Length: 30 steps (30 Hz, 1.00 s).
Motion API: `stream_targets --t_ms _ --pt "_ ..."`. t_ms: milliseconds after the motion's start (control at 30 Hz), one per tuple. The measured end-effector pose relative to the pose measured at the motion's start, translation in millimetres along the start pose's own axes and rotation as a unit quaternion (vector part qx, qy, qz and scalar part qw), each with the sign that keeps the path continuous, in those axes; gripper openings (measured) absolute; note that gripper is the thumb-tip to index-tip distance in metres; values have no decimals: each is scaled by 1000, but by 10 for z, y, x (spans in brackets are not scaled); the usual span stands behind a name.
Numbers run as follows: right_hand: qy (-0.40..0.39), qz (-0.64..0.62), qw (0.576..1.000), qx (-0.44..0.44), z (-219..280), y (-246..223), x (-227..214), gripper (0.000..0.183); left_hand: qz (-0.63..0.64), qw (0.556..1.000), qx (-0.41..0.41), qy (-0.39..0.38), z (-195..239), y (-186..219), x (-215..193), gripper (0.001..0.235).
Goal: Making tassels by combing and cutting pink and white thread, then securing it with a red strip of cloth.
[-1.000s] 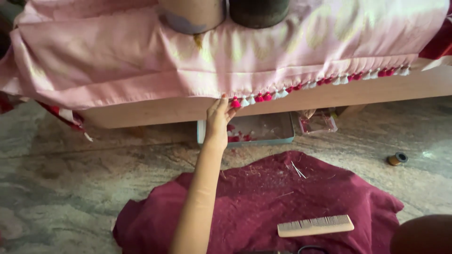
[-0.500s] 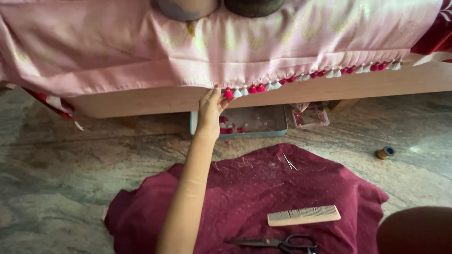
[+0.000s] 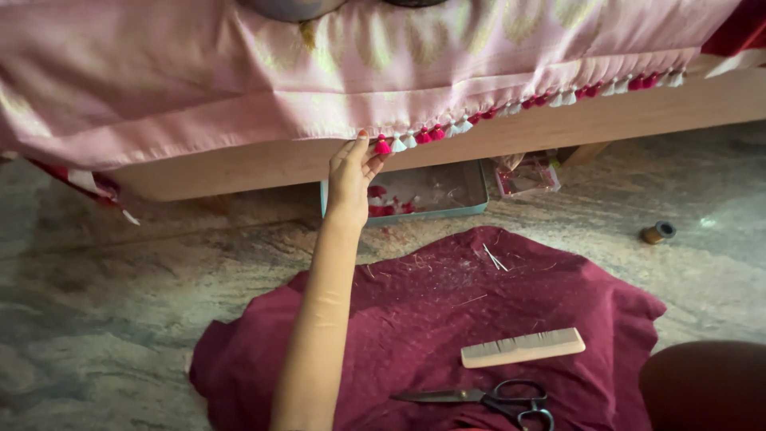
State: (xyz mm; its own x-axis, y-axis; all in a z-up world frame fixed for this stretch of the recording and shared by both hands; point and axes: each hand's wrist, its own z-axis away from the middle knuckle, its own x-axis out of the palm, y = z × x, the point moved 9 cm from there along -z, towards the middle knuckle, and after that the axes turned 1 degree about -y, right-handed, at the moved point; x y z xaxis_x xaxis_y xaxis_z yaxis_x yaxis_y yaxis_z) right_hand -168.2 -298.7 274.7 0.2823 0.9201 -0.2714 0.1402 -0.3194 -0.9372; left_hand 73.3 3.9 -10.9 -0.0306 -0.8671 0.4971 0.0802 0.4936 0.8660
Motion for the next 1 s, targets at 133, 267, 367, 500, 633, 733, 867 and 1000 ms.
stream_targets --t_ms 133,267,367,500,633,733,867,1000 --pt "-4 -4 1000 -12 -18 27 243 25 -1 1000 12 3 -14 4 -6 29" --pt "-23 -16 999 -38 -137 34 597 26 -43 998 42 6 -76 46 -85 22" --pt "-28 -24 998 -57 -200 15 751 26 -79 995 63 6 -44 108 -12 16" --pt "-21 -27 996 -76 -587 638 1455 27 -82 994 75 12 -99 4 -7 12" --pt "-126 -176 957 193 -838 1990 2357 31 -118 989 61 59 -8 85 9 15" --pt "-124 -358 896 234 -1022 2445 2783 34 -116 989 57 69 29 123 4 15" --pt "-85 -459 865 185 -1249 2695 2948 41 -94 992 45 73 32 102 32 16" --pt "-79 -435 884 152 -1174 2450 2854 36 -56 995 69 52 20 40 69 18"
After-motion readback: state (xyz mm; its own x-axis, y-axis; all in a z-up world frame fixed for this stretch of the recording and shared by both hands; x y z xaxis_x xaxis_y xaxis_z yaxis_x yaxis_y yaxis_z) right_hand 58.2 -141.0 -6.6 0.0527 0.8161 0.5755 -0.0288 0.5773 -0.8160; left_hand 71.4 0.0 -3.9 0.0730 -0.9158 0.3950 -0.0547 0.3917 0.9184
